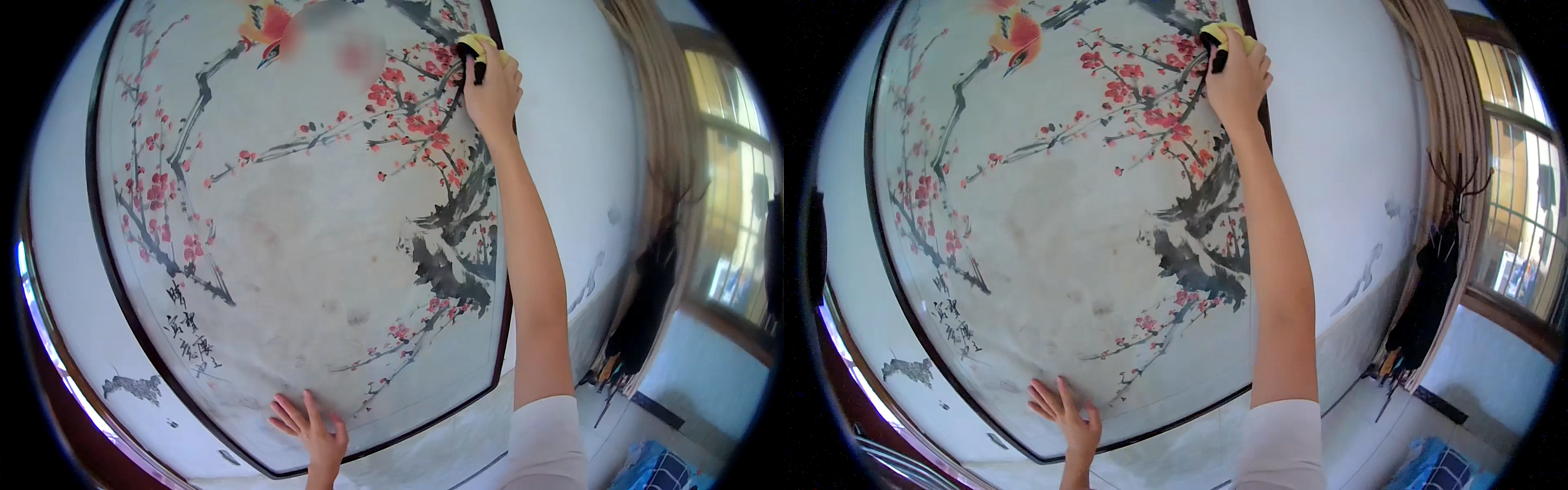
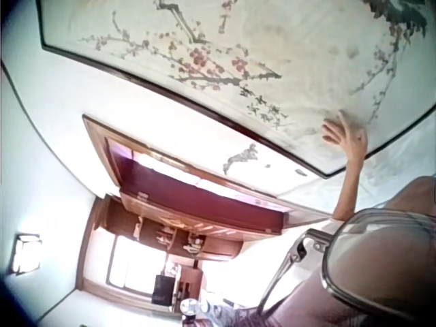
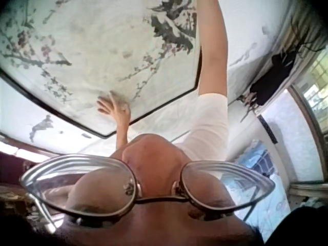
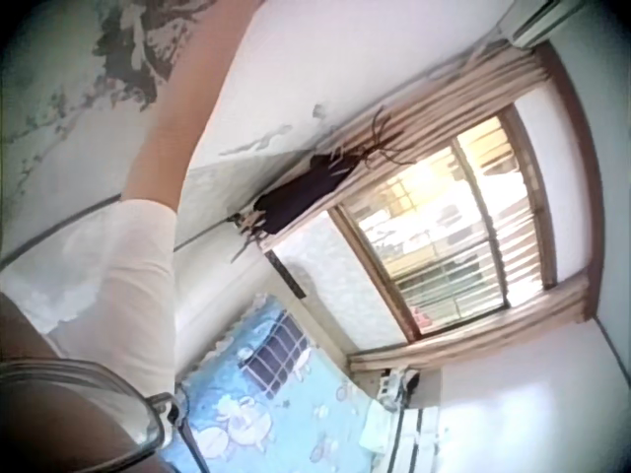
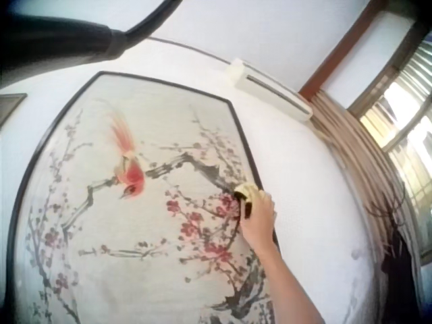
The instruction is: The person wipes the top and side edges of a wooden door frame with a yellow cloth. They then clean the glass surface and the wooden frame of a large wall-mounted picture using the cloth.
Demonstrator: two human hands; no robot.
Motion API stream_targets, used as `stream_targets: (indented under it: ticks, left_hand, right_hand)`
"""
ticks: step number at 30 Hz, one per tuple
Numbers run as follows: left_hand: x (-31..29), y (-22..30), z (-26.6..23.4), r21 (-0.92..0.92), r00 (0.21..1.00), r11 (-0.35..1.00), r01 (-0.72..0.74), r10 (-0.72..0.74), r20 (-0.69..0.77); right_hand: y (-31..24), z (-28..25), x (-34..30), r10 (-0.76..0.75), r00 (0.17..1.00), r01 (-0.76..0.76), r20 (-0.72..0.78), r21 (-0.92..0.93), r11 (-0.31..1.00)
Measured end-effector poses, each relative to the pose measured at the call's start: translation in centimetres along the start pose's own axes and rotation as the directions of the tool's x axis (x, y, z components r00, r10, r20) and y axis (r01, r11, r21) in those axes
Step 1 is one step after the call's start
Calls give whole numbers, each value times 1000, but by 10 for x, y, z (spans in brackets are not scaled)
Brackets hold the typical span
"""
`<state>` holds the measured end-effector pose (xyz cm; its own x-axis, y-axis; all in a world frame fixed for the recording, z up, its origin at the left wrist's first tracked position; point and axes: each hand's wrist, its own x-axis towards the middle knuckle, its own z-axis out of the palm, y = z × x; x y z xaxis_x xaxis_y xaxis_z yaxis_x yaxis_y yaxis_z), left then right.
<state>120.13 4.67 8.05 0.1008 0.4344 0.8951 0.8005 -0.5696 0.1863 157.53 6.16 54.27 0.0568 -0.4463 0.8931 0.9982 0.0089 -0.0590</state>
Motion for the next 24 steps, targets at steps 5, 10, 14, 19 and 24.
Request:
stream_targets:
  ticks: [5, 10, 14, 19, 24]
  left_hand:
    - [5, 6, -10, 25, 998, 998, 62, -63, 27]
    - [15, 20, -89, -834, 955, 531, -151, -141, -262]
    - [98, 76, -123, -960, 891, -176, -218, 365, -270]
    - [136, 113, -176, -584, 781, -710, 395, 594, -194]
    - [138, 90, -201, -468, 785, -831, 300, 494, -374]
  right_hand:
    - [1, 25, 38, 36, 999, -37, -19, -69, 997]
    - [-1, 64, 84, -24, 999, 27, -21, 130, 991]
    - [27, 74, 103, 74, 997, -68, 28, -184, 981]
    - [-96, 118, 109, -48, 991, 46, 126, 20, 999]
    - [-282, 118, 86, -35, 999, 35, 30, 21, 999]
